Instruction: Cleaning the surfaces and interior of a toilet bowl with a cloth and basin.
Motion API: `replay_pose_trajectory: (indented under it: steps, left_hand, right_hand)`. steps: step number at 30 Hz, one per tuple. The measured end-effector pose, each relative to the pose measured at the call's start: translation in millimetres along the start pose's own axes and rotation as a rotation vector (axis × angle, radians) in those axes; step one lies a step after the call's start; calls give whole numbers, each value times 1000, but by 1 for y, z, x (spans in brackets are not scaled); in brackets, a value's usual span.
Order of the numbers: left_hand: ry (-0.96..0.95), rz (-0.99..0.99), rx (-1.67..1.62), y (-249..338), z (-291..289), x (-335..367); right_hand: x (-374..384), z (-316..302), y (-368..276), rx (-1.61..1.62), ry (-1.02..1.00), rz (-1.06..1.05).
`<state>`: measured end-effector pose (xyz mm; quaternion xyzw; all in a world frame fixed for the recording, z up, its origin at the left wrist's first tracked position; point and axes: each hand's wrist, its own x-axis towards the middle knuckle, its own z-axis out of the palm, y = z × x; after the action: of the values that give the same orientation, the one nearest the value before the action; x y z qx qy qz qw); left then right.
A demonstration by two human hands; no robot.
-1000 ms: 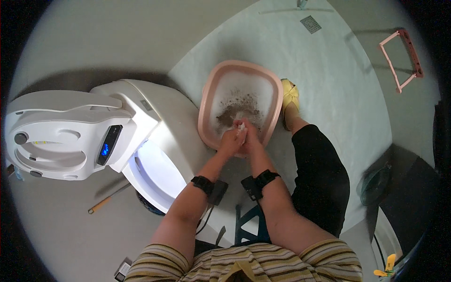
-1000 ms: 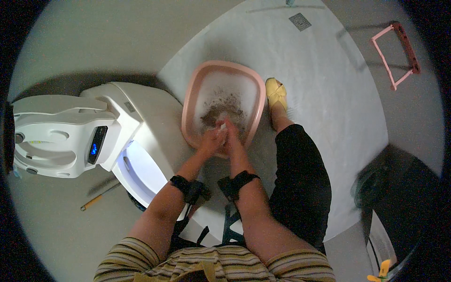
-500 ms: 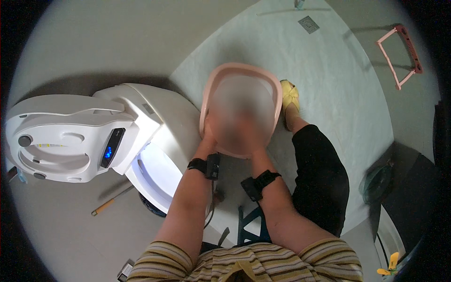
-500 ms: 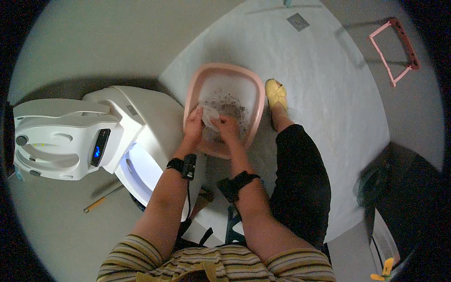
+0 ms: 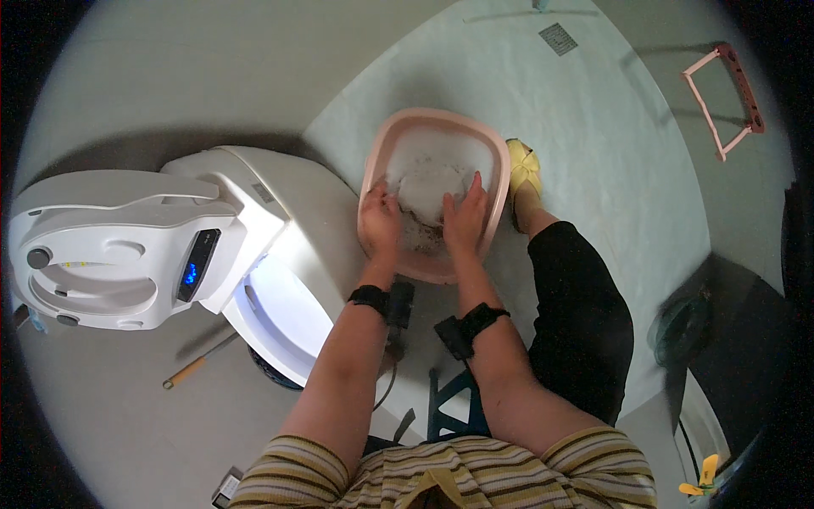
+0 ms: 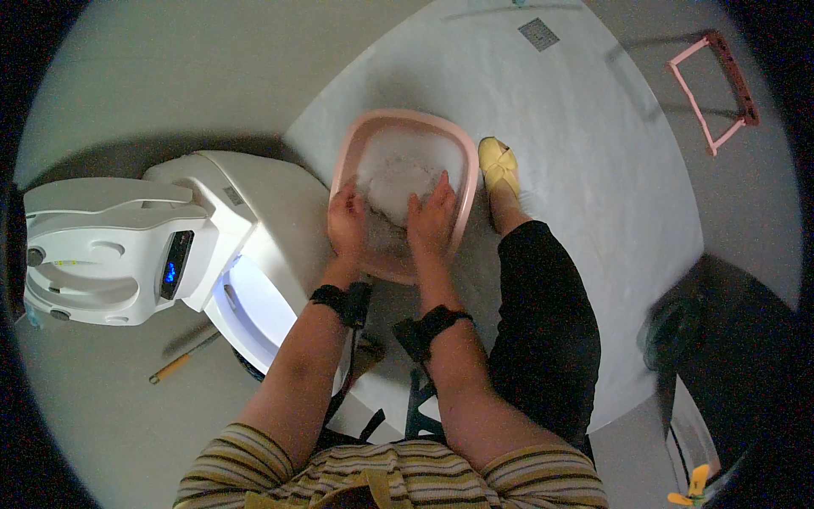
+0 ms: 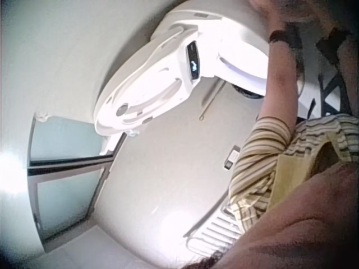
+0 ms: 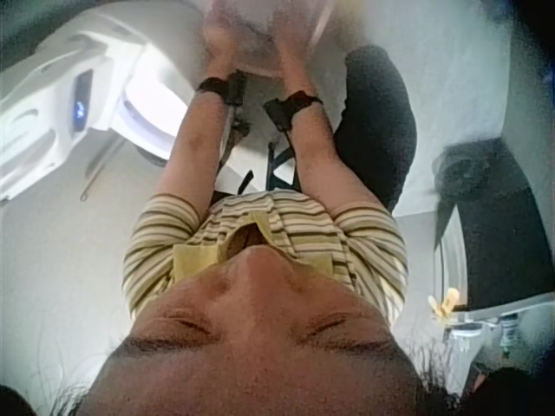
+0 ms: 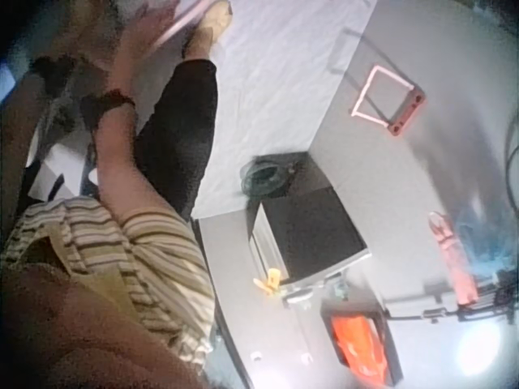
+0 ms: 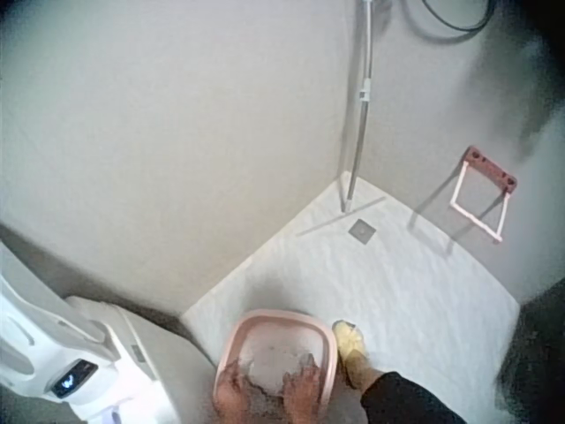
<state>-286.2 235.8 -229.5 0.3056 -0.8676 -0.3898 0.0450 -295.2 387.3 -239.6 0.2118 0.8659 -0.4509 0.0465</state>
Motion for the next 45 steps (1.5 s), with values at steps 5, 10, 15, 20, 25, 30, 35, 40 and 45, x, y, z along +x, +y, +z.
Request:
replay_pose_trajectory:
  steps: [5,10,15,20,25,30,35,40,45]
  left_hand:
    - [-581,595,632,-15,27,-26]
    - [-777,483,820,-21,44,-39]
    - [-807,503,1095,-61,34,-34]
    - [-558,91,531,-73,46,-3]
    - [-590,-200,-96,12,9,-48]
    - [-581,-16,-531,19,16,-37]
    - [-450,381,-103,17,17,-13]
    - [-541,390,-138,42,19,-55]
    - [-669,65,-35,38,28,-16]
  right_hand:
    - [-24,24,26,-221,-263,-76]
    - [-31,12,44,-344,-495,173]
    - [-33,35,24,-398,-674,406]
    - [-20,66,43,572,-551,684]
    - [-21,12,12,1096,-373,1139]
    - [-23,28,13,1367,-577,1073]
    - [-13,19,-27,1494,-585,1056]
    - [3,1,-18,1490,-528,996]
    - [-22,18,-27,1333,-599,842]
